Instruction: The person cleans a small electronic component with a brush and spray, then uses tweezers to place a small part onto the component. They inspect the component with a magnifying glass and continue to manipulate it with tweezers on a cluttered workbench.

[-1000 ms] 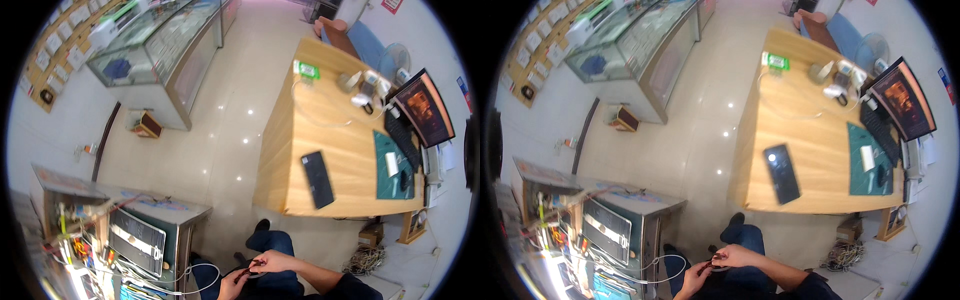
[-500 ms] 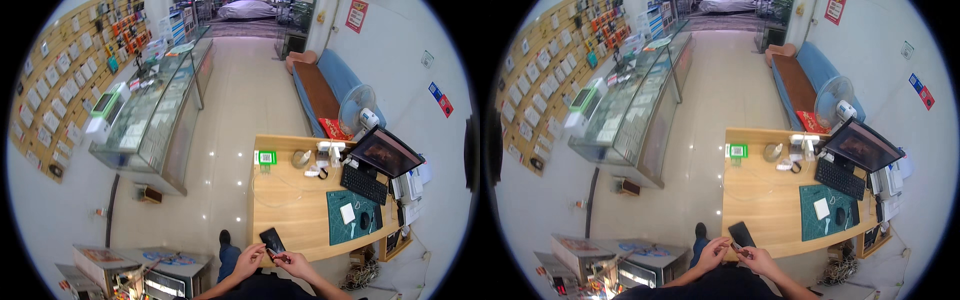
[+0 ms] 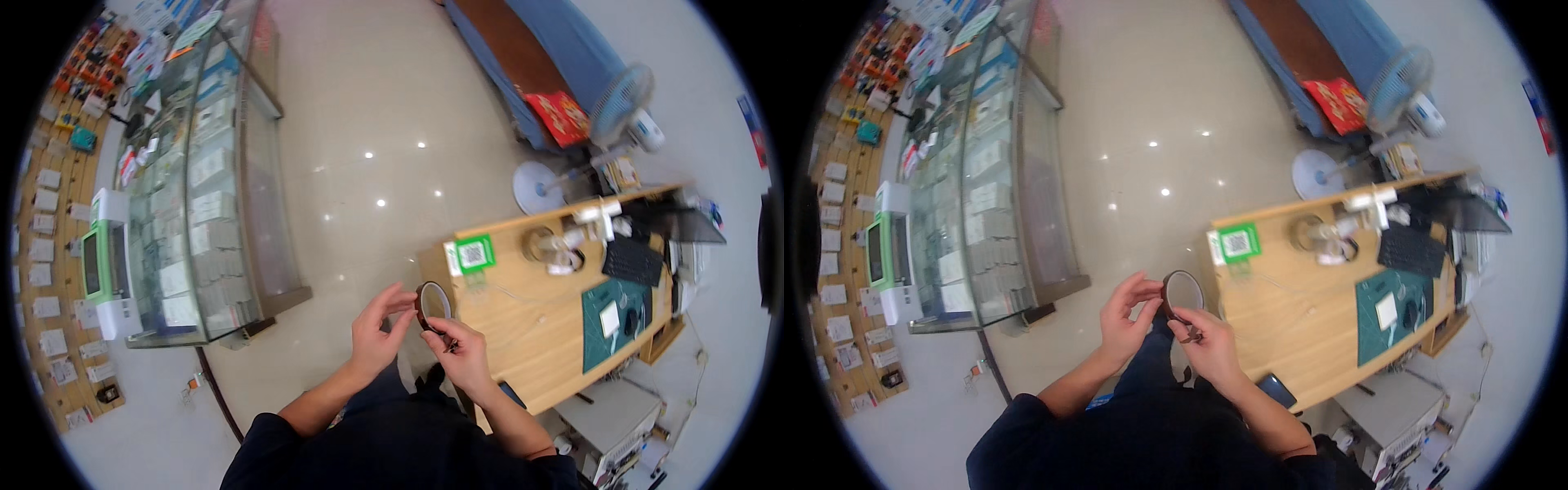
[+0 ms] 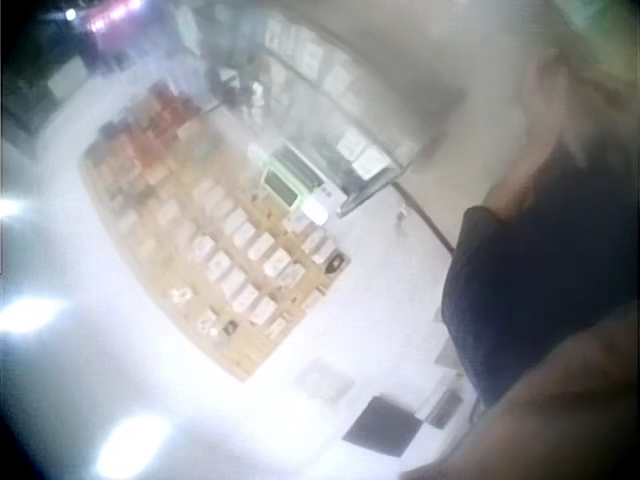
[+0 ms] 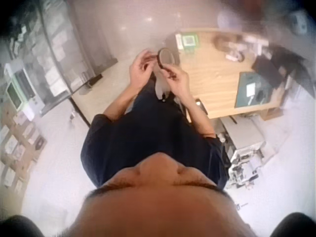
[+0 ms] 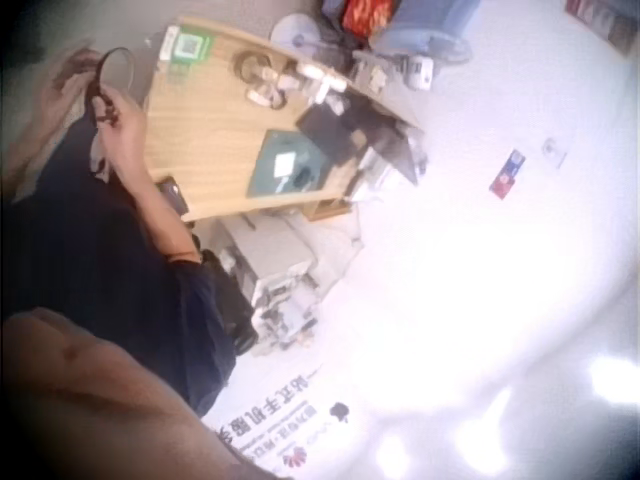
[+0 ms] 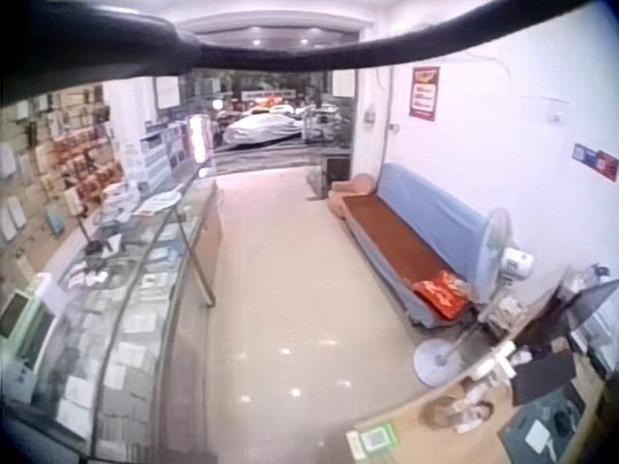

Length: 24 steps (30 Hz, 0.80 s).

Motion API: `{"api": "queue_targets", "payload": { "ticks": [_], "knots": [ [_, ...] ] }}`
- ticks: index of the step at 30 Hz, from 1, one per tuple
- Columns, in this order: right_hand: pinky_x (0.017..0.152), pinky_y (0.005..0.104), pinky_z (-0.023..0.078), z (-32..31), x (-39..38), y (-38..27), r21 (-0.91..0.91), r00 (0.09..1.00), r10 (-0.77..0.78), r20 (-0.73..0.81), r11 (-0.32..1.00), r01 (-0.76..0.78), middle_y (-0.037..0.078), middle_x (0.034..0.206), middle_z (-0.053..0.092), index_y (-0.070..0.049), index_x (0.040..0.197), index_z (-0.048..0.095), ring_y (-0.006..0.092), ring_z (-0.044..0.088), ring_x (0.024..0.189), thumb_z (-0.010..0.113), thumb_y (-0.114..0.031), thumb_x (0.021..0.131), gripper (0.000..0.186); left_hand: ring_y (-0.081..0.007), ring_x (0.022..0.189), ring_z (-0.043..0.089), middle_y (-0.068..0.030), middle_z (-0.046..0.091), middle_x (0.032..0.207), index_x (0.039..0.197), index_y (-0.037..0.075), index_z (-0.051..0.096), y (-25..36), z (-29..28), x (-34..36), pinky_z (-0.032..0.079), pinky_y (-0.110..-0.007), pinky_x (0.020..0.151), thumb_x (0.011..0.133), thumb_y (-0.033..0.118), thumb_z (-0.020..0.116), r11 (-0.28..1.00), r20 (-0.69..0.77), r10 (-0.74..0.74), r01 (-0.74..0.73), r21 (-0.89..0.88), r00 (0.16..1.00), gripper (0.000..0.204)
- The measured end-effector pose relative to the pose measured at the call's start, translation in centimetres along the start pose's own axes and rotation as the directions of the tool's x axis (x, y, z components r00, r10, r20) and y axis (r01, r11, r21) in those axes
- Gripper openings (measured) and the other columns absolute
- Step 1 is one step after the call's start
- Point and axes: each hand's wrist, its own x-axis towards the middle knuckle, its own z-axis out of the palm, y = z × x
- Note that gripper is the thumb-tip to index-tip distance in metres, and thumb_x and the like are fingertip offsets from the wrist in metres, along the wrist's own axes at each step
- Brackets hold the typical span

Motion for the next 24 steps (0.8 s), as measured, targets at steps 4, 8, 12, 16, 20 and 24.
{"api": "queue_targets", "payload": {
  "ticks": [4,8,12,16,20,24],
  "knots": [
    [0.06,0.0294,0.052,4.4,6.7,-4.9,-0.066,0.984,-0.15,0.096,0.985,0.157,0.012,0.093,0.075,-0.005,0.114,0.075,0.0191,0.069,0.066,0.078,-0.01,0.09,0.024,-0.0237,0.1,0.076,-0.0141,0.075,0.115,0.137,-0.001,0.057,3.2,-7.7,6.0,0.062,-0.033,0.083,0.092,-0.003,0.072,0.957,-0.006,0.16,-0.153,0.247,0.987,0.047],
    [0.059,0.028,0.05,7.6,13.2,-8.7,-0.017,0.967,-0.217,0.131,0.975,0.221,0.01,0.087,0.072,-0.004,0.115,0.074,0.0142,0.063,0.065,0.077,-0.009,0.091,0.025,-0.0241,0.099,0.077,-0.0127,0.076,0.114,0.134,0.001,0.059,5.5,-12.1,11.8,0.062,-0.032,0.083,0.09,0.0,0.076,0.865,0.028,0.227,-0.215,0.453,0.973,0.047],
    [0.057,0.0285,0.049,9.7,20.8,-10.5,-0.012,0.938,-0.326,0.119,0.944,0.329,0.01,0.083,0.07,-0.003,0.114,0.074,0.0154,0.062,0.062,0.076,-0.009,0.091,0.023,-0.024,0.096,0.077,-0.0117,0.077,0.111,0.132,0.003,0.062,5.1,-14.8,19.3,0.063,-0.032,0.08,0.088,0.002,0.078,0.791,0.051,0.255,-0.238,0.564,0.966,0.046],
    [0.061,0.0338,0.053,11.0,31.4,-10.8,-0.139,0.902,-0.4,0.162,0.896,0.422,0.01,0.087,0.07,-0.006,0.114,0.073,0.0246,0.066,0.067,0.074,-0.01,0.09,0.023,-0.0232,0.093,0.077,-0.0112,0.077,0.105,0.13,0.003,0.064,2.1,-16.7,29.2,0.063,-0.032,0.078,0.09,0.001,0.076,0.761,0.046,0.265,-0.238,0.603,0.963,0.042],
    [0.065,0.0386,0.057,12.2,43.7,-13.2,-0.139,0.872,-0.453,0.185,0.866,0.48,0.01,0.091,0.072,-0.008,0.114,0.073,0.0299,0.071,0.076,0.07,-0.007,0.087,0.027,-0.0251,0.089,0.076,-0.0117,0.076,0.101,0.13,0.004,0.064,1.1,-18.7,40.4,0.063,-0.034,0.076,0.089,-0.001,0.076,0.703,0.046,0.262,-0.224,0.675,0.964,0.043],
    [0.068,0.0414,0.058,14.0,55.1,-17.7,-0.155,0.867,-0.401,0.297,0.875,0.458,0.011,0.095,0.074,-0.008,0.115,0.073,0.0323,0.072,0.08,0.067,-0.008,0.086,0.03,-0.0269,0.087,0.076,-0.0113,0.075,0.099,0.133,0.004,0.059,1.3,-21.6,51.5,0.062,-0.035,0.075,0.088,-0.003,0.074,0.728,-0.015,0.247,-0.175,0.663,0.969,0.048]
  ]
}}
